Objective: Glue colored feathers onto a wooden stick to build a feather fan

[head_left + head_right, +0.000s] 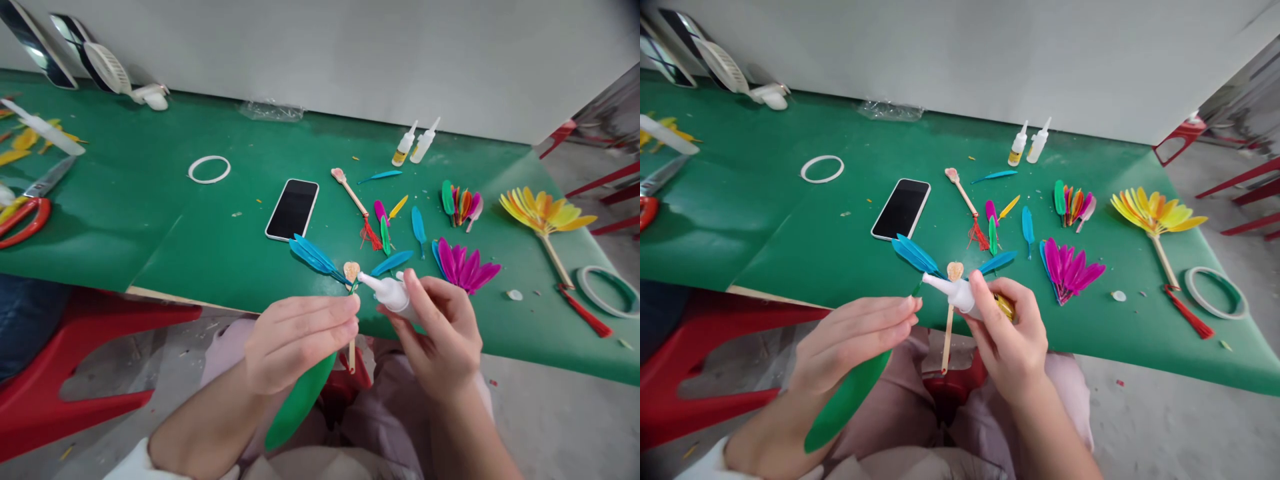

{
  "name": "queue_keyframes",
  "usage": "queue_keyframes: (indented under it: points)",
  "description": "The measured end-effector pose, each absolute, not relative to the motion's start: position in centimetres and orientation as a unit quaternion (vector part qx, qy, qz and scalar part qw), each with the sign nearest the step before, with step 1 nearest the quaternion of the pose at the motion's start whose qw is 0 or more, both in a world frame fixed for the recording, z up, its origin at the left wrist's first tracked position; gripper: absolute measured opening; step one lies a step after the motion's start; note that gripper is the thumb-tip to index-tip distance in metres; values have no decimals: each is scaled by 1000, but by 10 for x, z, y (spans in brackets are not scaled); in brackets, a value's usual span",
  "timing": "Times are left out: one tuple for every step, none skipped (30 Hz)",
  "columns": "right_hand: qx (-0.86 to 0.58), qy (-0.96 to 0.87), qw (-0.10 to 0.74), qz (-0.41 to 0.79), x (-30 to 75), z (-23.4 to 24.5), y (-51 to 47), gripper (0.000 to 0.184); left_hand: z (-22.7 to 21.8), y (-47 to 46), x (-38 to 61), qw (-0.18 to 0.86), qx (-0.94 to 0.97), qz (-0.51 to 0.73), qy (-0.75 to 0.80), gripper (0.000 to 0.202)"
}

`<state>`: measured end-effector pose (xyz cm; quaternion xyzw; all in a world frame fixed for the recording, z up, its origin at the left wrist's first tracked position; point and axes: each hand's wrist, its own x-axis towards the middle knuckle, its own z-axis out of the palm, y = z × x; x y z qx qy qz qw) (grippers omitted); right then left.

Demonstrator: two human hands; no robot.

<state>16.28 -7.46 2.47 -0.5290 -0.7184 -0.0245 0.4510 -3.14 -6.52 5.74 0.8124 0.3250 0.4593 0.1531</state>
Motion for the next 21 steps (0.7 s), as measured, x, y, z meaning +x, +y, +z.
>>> queue_keyframes:
  points:
    - [-526, -717, 456, -37, 162, 24, -75, 67, 57, -65, -32, 158, 813, 456, 327, 23]
    - [-521, -718, 460, -51, 161, 23, -74, 67, 56, -65, -32, 161, 814, 452, 326, 23]
    - [-513, -721, 462, -64, 160, 23, -74, 68, 56, -65, -33, 164, 816, 448, 327, 23]
    - [-505, -725, 462, -74, 159, 23, -73, 69, 56, -65, -33, 166, 817, 444, 328, 24]
    - [-499, -728, 463, -84, 158, 24, -72, 69, 56, -65, -33, 167, 817, 444, 329, 24]
    - [-497, -727, 465, -92, 157, 24, -72, 70, 56, -65, -34, 168, 815, 447, 328, 24]
    - [-498, -725, 465, -99, 156, 25, -71, 70, 56, -66, -34, 172, 813, 448, 329, 24]
    - [-501, -721, 467, -106, 155, 25, -70, 70, 56, -66, -34, 178, 810, 450, 332, 24]
    - [-502, -717, 470, -114, 154, 26, -70, 71, 57, -67, -35, 188, 807, 448, 335, 24]
    - [-503, -713, 473, -121, 153, 26, -70, 71, 57, -68, -35, 198, 804, 447, 338, 24]
    - [-504, -710, 476, -128, 152, 26, -70, 71, 57, -69, -36, 209, 802, 443, 341, 24]
    - [-504, -707, 477, -135, 152, 26, -70, 70, 57, -70, -37, 218, 803, 437, 342, 24]
    - [-504, -705, 478, -142, 152, 26, -71, 69, 56, -71, -38, 224, 804, 434, 341, 24]
    - [-506, -703, 477, -149, 152, 25, -71, 68, 56, -72, -38, 226, 803, 433, 341, 24]
    - [-507, -703, 474, -155, 153, 24, -72, 67, 55, -72, -39, 229, 802, 432, 343, 24]
    - [-508, -702, 472, -161, 154, 23, -72, 66, 55, -73, -39, 229, 800, 433, 347, 24]
    - [-508, -702, 470, -167, 154, 23, -73, 65, 54, -73, -39, 228, 797, 436, 349, 24]
    - [-507, -703, 468, -173, 155, 22, -74, 64, 54, -73, -39, 226, 795, 440, 352, 24]
    - [-507, -703, 467, -178, 156, 21, -74, 62, 54, -72, -38, 224, 793, 442, 354, 23]
    - [-506, -702, 467, -181, 156, 20, -74, 61, 55, -72, -38, 220, 793, 445, 353, 22]
    - [-507, -700, 467, -184, 156, 19, -74, 60, 56, -71, -37, 216, 794, 450, 346, 22]
